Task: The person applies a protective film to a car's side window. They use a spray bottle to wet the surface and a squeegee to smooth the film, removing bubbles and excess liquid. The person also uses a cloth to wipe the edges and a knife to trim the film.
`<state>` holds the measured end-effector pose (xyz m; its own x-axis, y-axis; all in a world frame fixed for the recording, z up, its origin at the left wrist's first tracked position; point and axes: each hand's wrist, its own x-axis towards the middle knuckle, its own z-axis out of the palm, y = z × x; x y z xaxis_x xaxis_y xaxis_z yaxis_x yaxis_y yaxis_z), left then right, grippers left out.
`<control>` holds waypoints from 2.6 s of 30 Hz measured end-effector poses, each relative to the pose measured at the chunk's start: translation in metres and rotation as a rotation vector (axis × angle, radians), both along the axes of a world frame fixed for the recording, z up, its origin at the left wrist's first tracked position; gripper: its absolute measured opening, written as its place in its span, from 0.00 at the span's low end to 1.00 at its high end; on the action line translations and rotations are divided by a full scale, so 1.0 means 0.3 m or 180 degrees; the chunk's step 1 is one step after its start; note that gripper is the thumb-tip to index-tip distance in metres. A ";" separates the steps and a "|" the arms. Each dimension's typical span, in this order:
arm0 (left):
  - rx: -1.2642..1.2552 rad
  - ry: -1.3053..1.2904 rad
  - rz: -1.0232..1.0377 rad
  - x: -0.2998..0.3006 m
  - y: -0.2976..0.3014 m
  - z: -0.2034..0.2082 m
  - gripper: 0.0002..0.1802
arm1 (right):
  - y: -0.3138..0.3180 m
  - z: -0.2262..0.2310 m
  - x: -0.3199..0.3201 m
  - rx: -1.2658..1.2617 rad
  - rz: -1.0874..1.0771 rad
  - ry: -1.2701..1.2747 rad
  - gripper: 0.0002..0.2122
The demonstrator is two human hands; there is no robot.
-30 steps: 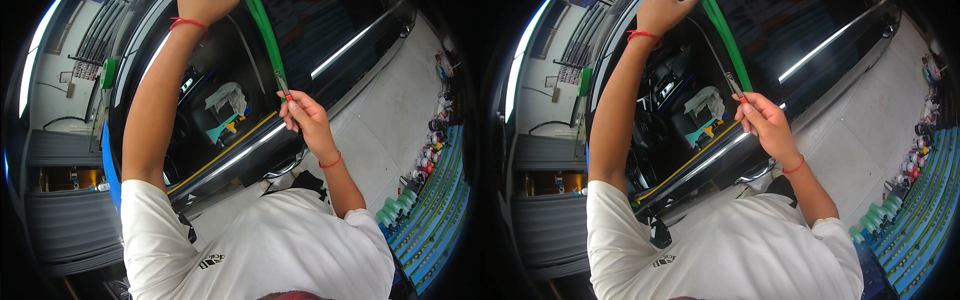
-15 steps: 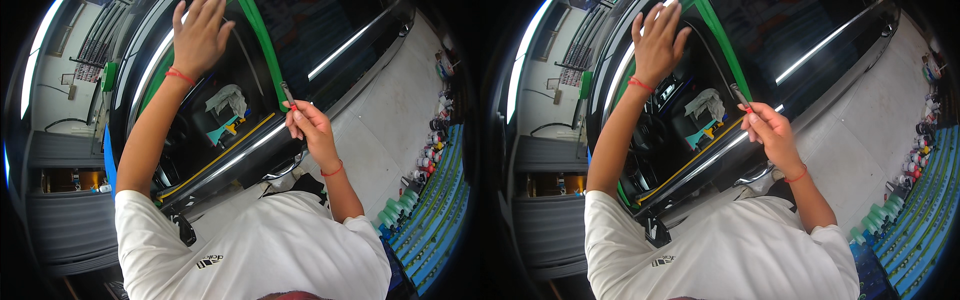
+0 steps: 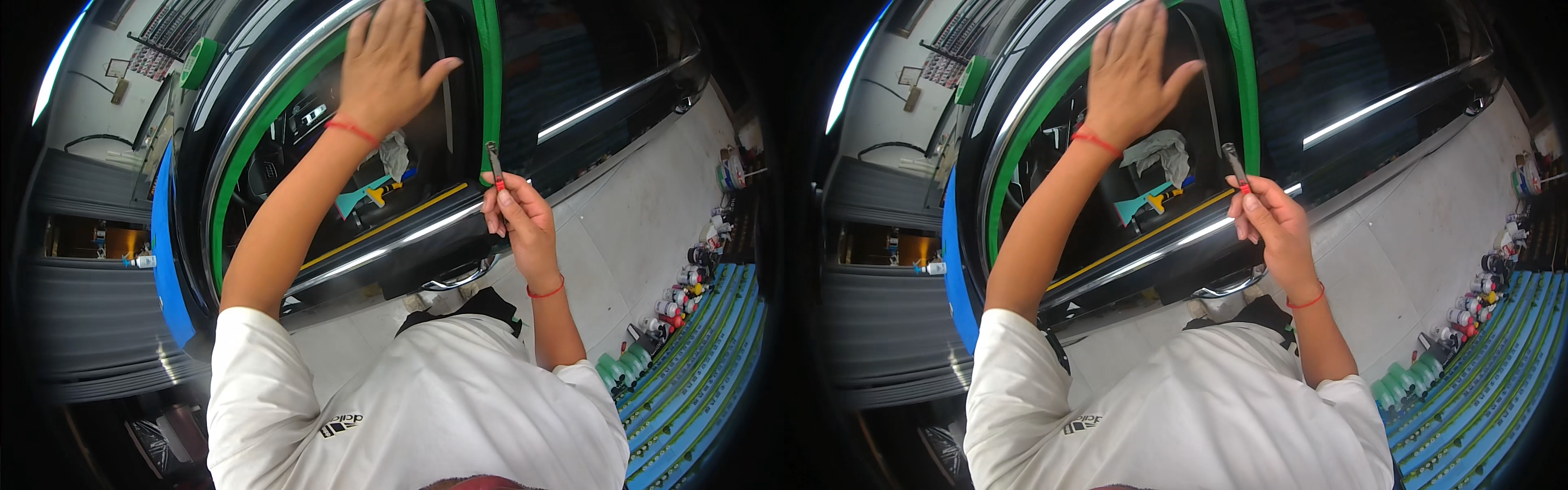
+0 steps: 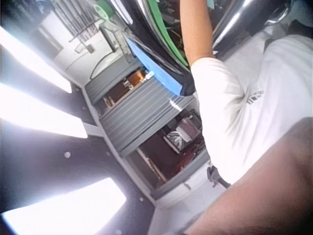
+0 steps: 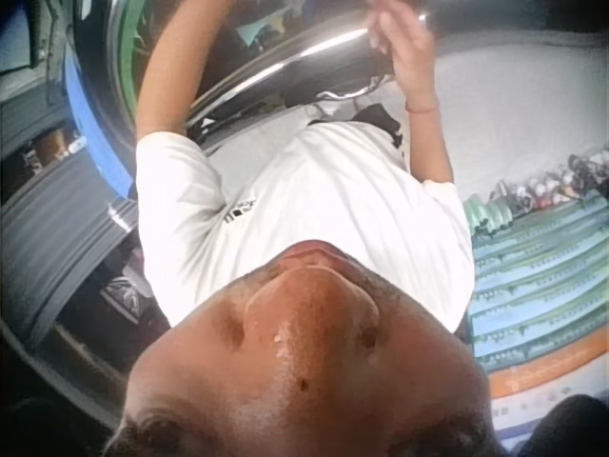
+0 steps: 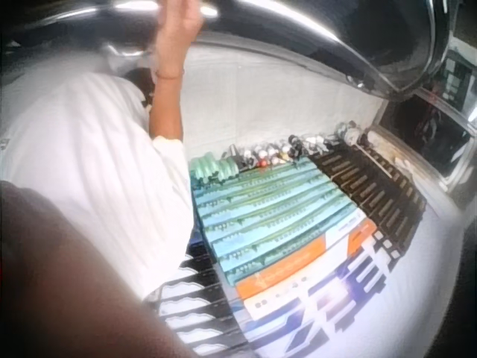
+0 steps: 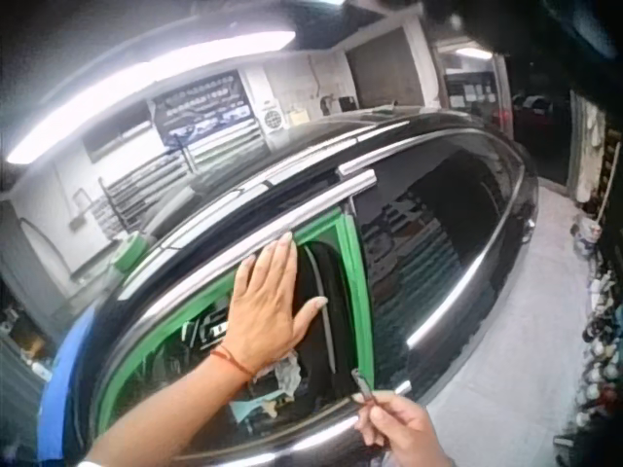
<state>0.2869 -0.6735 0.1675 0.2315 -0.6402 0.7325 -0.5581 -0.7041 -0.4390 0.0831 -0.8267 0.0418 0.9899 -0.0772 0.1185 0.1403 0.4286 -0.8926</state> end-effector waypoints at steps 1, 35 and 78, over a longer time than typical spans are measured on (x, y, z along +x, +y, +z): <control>-0.0016 0.0146 0.0121 -0.002 0.088 -0.039 0.37 | -0.013 -0.015 -0.003 0.0001 -0.0057 0.0056 0.15; -0.5913 0.4852 -0.2653 0.111 -0.064 -0.105 0.13 | 0.030 0.281 0.494 -0.3342 -0.2513 -0.1225 0.13; -0.2968 0.2353 -0.0047 0.223 0.092 -0.284 0.20 | -0.126 0.204 0.136 -0.2570 -0.1586 -0.0234 0.11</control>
<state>0.3539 -0.6457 0.0824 0.7907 0.0626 0.6090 -0.4714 -0.5725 0.6709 0.1237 -0.8645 0.1030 0.8532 -0.3559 0.3813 0.2081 -0.4380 -0.8745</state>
